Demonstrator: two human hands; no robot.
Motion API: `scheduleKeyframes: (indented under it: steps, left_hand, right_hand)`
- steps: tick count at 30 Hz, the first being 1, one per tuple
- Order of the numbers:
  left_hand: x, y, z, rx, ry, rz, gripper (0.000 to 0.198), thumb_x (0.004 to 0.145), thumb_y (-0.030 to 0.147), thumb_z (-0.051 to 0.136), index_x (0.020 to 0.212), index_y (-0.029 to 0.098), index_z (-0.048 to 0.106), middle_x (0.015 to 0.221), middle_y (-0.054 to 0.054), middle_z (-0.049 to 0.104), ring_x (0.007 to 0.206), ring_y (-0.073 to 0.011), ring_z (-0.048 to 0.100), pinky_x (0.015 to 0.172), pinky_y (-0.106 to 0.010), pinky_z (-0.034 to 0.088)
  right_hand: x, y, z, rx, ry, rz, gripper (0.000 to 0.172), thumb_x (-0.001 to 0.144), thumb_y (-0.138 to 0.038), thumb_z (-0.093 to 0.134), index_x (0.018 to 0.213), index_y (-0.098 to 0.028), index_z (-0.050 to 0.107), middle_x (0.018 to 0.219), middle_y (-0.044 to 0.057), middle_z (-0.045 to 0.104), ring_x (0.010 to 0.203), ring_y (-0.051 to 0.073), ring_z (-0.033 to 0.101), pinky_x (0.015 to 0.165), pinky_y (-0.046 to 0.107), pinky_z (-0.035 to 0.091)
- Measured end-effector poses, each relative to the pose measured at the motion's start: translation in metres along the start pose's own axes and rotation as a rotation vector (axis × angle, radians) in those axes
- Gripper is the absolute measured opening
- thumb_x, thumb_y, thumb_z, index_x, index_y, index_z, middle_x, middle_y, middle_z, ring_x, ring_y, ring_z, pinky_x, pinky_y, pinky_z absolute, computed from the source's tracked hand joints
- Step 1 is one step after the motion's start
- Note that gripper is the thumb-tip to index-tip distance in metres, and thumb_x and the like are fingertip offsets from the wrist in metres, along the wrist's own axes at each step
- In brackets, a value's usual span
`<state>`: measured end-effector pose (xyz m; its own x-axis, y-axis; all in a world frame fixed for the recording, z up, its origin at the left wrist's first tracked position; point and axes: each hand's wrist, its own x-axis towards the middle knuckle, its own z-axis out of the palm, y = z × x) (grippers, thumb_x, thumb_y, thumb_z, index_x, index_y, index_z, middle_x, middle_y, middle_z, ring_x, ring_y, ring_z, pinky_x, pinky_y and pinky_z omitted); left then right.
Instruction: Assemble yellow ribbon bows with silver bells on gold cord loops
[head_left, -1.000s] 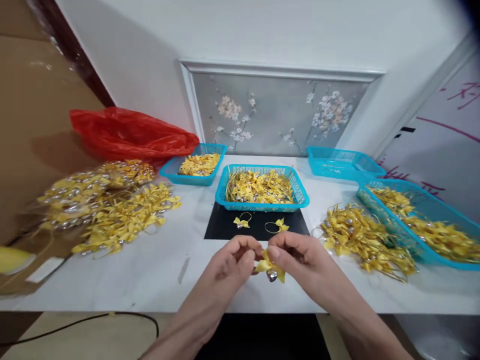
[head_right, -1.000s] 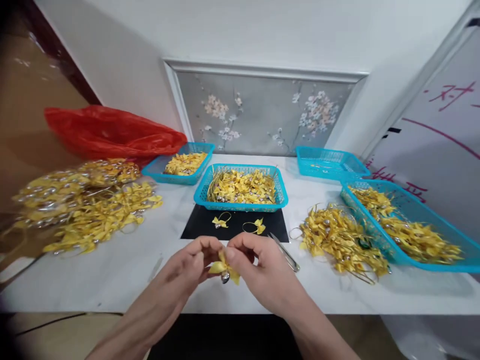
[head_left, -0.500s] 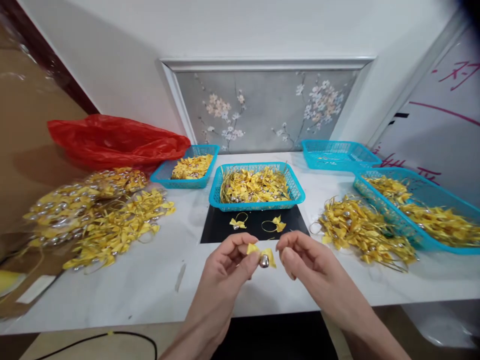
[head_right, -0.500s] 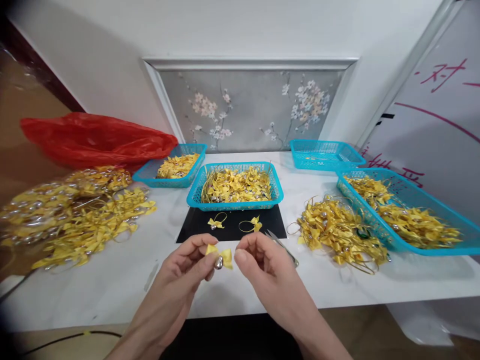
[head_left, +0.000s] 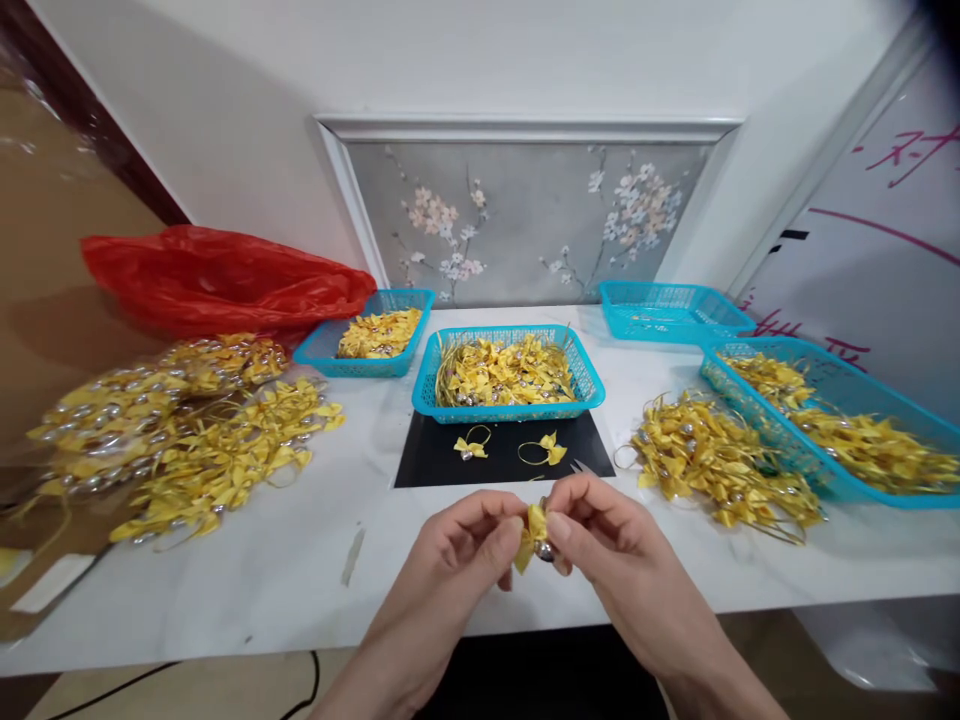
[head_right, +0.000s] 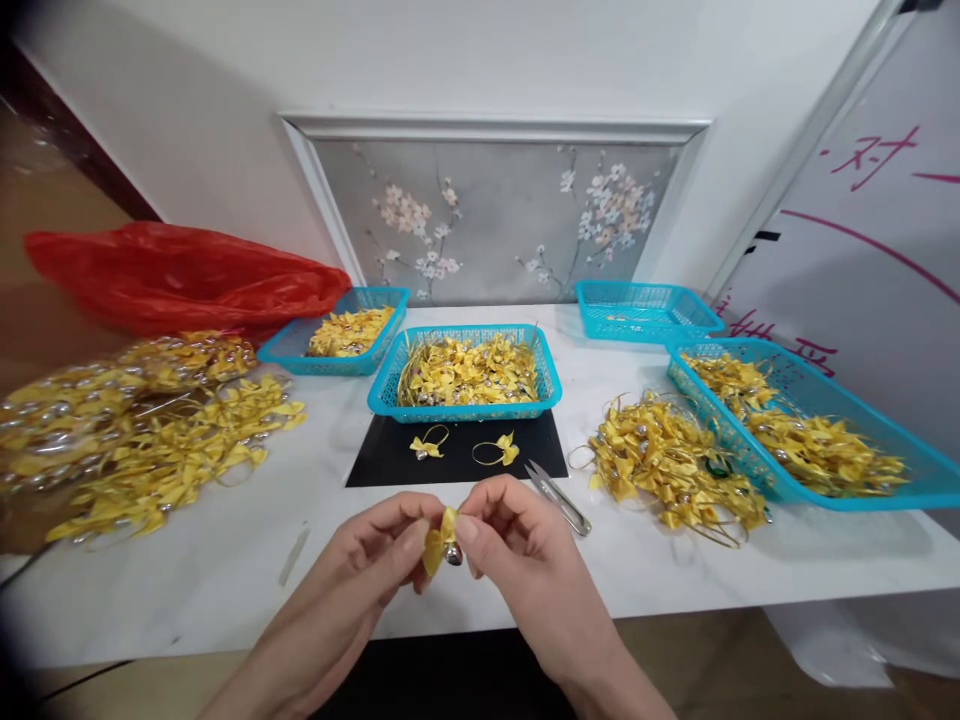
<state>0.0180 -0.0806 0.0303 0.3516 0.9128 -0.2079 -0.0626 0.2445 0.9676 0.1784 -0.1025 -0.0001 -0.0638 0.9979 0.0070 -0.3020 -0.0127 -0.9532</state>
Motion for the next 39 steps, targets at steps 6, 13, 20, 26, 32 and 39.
scheduleKeyframes:
  steps: [6,13,20,26,32,39]
  left_hand:
    - [0.003,0.004,0.001,-0.008,-0.04,0.0,0.016,0.082,0.034,0.071,0.079,0.018,0.068,0.067,0.003,0.058,0.063,-0.0105,0.047,0.057,-0.02,0.039]
    - [0.006,0.002,0.001,-0.085,-0.066,-0.055,0.012,0.08,0.026,0.073,0.077,0.016,0.068,0.068,0.002,0.061,0.066,-0.0096,0.052,0.066,-0.02,0.044]
    - [0.004,0.0,0.005,-0.283,0.056,-0.031,0.012,0.075,0.023,0.079,0.079,0.019,0.068,0.067,0.005,0.06,0.061,-0.0064,0.052,0.06,-0.016,0.043]
    - [0.008,0.004,0.002,-0.125,0.044,-0.025,0.014,0.076,0.022,0.076,0.081,0.017,0.063,0.064,0.005,0.062,0.059,-0.0079,0.055,0.061,-0.019,0.045]
    - [0.02,0.015,0.001,0.181,-0.014,0.033,0.019,0.077,0.019,0.071,0.092,0.017,0.059,0.062,0.003,0.066,0.057,-0.0119,0.059,0.06,-0.025,0.047]
    - [0.023,0.02,-0.003,0.147,-0.029,0.007,0.024,0.088,0.04,0.06,0.099,0.019,0.063,0.083,-0.004,0.07,0.074,-0.0169,0.062,0.054,-0.023,0.049]
  right_hand:
    - [0.0,-0.004,0.002,-0.09,-0.014,-0.014,0.017,0.089,-0.034,0.064,0.079,-0.02,0.06,0.07,-0.004,0.053,0.066,0.01,0.047,0.063,0.022,0.039]
    - [-0.001,0.0,0.003,-0.096,-0.007,-0.025,0.017,0.09,-0.036,0.061,0.084,-0.02,0.061,0.069,-0.004,0.051,0.065,0.011,0.046,0.061,0.021,0.04]
    - [-0.009,0.016,0.013,-0.209,0.173,-0.332,0.006,0.09,-0.022,0.061,0.084,-0.023,0.062,0.076,-0.002,0.058,0.07,0.012,0.053,0.063,0.02,0.045]
    - [-0.002,0.019,0.002,-0.188,0.103,-0.186,0.006,0.092,-0.029,0.058,0.092,-0.024,0.061,0.076,-0.002,0.058,0.07,0.012,0.054,0.065,0.022,0.046]
    - [0.007,-0.007,-0.01,-0.228,-0.057,-0.033,0.022,0.093,-0.041,0.055,0.089,-0.02,0.061,0.078,0.0,0.057,0.071,0.014,0.051,0.066,0.026,0.042]
    - [0.013,0.001,-0.009,-0.021,0.012,0.014,0.025,0.088,-0.04,0.064,0.075,-0.019,0.057,0.067,-0.004,0.049,0.063,0.011,0.041,0.06,0.024,0.034]
